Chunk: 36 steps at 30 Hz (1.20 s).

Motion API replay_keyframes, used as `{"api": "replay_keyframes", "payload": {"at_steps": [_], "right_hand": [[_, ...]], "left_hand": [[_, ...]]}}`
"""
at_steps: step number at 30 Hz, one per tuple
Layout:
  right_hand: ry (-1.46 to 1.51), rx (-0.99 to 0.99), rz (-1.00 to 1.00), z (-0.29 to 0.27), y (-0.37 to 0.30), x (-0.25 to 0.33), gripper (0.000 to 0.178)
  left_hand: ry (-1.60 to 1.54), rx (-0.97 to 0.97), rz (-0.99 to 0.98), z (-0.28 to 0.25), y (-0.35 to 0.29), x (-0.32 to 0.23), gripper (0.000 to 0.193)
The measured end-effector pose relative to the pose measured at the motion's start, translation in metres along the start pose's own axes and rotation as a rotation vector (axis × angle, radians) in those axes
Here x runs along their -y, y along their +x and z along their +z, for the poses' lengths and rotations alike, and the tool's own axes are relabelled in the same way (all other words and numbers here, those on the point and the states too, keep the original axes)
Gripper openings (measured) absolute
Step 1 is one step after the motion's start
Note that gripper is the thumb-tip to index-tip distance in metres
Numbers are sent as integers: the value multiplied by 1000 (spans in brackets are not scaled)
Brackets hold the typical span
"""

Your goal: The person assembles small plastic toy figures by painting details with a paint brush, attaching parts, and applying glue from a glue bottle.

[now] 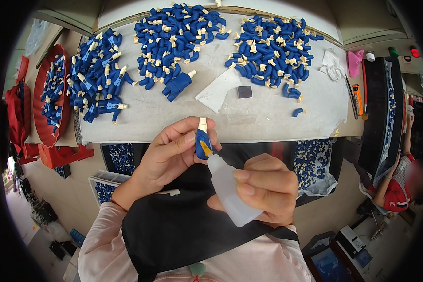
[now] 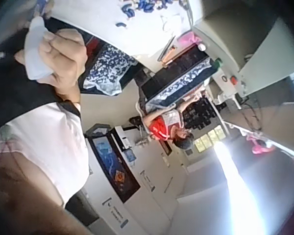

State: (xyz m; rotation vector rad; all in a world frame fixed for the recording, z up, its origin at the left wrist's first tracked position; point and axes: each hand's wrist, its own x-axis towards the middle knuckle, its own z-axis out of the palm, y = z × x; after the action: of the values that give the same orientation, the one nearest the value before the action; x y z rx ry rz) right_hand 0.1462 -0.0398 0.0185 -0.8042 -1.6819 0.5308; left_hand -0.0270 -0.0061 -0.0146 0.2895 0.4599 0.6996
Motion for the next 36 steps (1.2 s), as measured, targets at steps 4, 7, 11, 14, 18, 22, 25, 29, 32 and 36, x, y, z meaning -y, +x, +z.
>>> {"api": "replay_keyframes", "payload": {"at_steps": [4,7,11,14,18,22,25,29,32,36], "right_hand": [[-8,-11,-1,0,-1,1,47],[-6,3,-5,0,-1,1,47],[-4,-6,-6,1,-1,1,46],[-5,-3,-5,1,-1,2,46],[-6,6,8,1,-1,2,46],[-5,20,9,0,-1,3,46],[-1,29,6,-1,0,3,45],[14,16,-8,-1,-1,2,44],[9,-15,-9,1,0,2,44],[-16,-3,7,1,-1,1,43]], "left_hand": [[2,-10,3,1,0,1,30],[15,-11,4,2,-1,0,31],[30,-21,12,3,0,-1,31],[28,-4,10,2,0,-1,32],[31,-7,17,1,0,-1,32],[38,-24,18,4,-1,-3,32],[36,-41,18,4,-1,-3,31],[25,-38,15,3,-1,-2,31],[40,-70,23,5,-1,-1,31],[40,-18,7,2,-1,-1,30]]}}
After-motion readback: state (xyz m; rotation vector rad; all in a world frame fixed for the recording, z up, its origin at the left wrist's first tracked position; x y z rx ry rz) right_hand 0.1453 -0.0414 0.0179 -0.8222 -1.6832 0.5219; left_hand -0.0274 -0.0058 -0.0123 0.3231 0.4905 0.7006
